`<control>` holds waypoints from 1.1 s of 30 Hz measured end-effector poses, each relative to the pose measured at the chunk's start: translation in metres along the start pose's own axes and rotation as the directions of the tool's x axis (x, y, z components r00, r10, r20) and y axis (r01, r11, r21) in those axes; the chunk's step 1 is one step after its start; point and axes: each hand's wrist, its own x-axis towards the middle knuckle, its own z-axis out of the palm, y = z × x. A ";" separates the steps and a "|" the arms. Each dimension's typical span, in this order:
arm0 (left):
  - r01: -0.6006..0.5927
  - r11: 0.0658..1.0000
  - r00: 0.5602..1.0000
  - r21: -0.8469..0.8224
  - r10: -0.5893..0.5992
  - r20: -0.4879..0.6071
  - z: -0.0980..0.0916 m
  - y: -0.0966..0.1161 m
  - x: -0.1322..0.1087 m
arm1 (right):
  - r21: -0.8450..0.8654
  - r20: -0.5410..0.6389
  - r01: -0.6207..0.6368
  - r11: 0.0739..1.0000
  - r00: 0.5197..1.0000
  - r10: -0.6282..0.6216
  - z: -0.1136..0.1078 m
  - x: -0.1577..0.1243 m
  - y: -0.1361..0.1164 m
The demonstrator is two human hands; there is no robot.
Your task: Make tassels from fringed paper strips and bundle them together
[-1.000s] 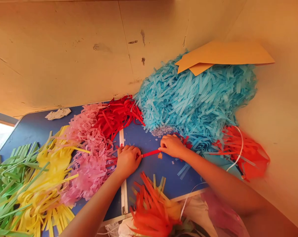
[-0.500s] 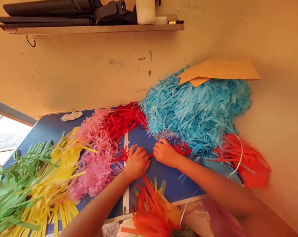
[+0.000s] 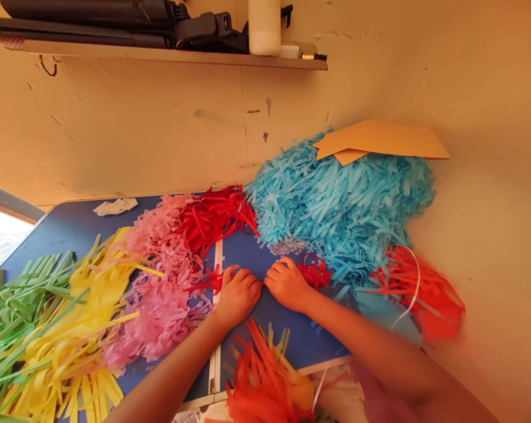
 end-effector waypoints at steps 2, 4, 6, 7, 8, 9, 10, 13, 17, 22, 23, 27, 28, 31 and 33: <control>-0.008 1.000 1.000 -0.021 0.008 0.014 -0.001 -0.001 -0.004 | 0.024 -0.001 -0.014 1.000 1.000 0.014 0.004 -0.008 0.005; 0.002 0.999 1.000 -0.041 -0.001 0.022 -0.003 -0.004 -0.011 | 0.061 -0.009 -0.041 0.997 0.999 0.041 0.006 -0.019 0.015; 0.038 0.997 0.999 -0.060 -0.037 0.023 -0.004 -0.008 -0.018 | 0.107 -0.020 -0.081 0.991 0.996 0.084 0.006 -0.030 0.027; 0.062 0.996 0.998 -0.071 -0.061 0.025 -0.005 -0.010 -0.020 | 0.132 -0.023 -0.104 0.986 0.994 0.108 0.005 -0.034 0.033; 0.087 0.993 0.996 -0.084 -0.085 0.030 -0.006 -0.012 -0.022 | 0.157 -0.023 -0.128 0.979 0.991 0.134 0.005 -0.037 0.039; 0.113 0.989 0.993 -0.099 -0.109 0.038 -0.006 -0.014 -0.024 | 0.183 -0.020 -0.152 0.971 0.987 0.159 0.004 -0.038 0.044; 0.141 0.983 0.990 -0.114 -0.137 0.047 -0.006 -0.015 -0.024 | 0.209 -0.014 -0.177 0.962 0.983 0.184 0.004 -0.039 0.047; 0.253 0.956 0.967 -0.152 -0.244 0.077 -0.005 -0.016 -0.022 | 0.285 0.022 -0.252 0.925 0.966 0.257 0.007 -0.038 0.054; 0.387 0.905 0.921 -0.176 -0.369 0.126 -0.004 -0.013 -0.017 | 0.350 0.083 -0.315 0.882 0.948 0.306 0.008 -0.035 0.057; 0.457 0.876 0.887 -0.151 -0.438 0.143 -0.002 -0.008 -0.011 | 0.349 0.141 -0.366 0.863 0.931 0.338 0.003 -0.031 0.056; 0.460 0.877 0.885 -0.140 -0.442 0.144 -0.002 -0.008 -0.010 | 0.341 0.153 -0.377 0.861 0.926 0.345 0.003 -0.030 0.055; 0.433 0.897 0.896 -0.096 -0.416 0.154 -0.004 -0.005 -0.002 | 0.301 0.200 -0.406 0.863 0.912 0.359 0.001 -0.022 0.055; 0.413 0.907 0.905 -0.089 -0.397 0.154 -0.005 -0.004 0.000 | 0.289 0.209 -0.407 0.866 0.910 0.358 0.000 -0.021 0.056; 0.267 0.960 0.955 -0.087 -0.252 0.154 -0.009 -0.001 0.005 | 0.244 0.216 -0.392 0.887 0.914 0.344 -0.008 -0.016 0.055; 0.123 0.989 0.982 -0.081 -0.110 0.152 -0.009 0.001 0.006 | 0.209 0.198 -0.357 0.910 0.927 0.318 -0.014 -0.013 0.051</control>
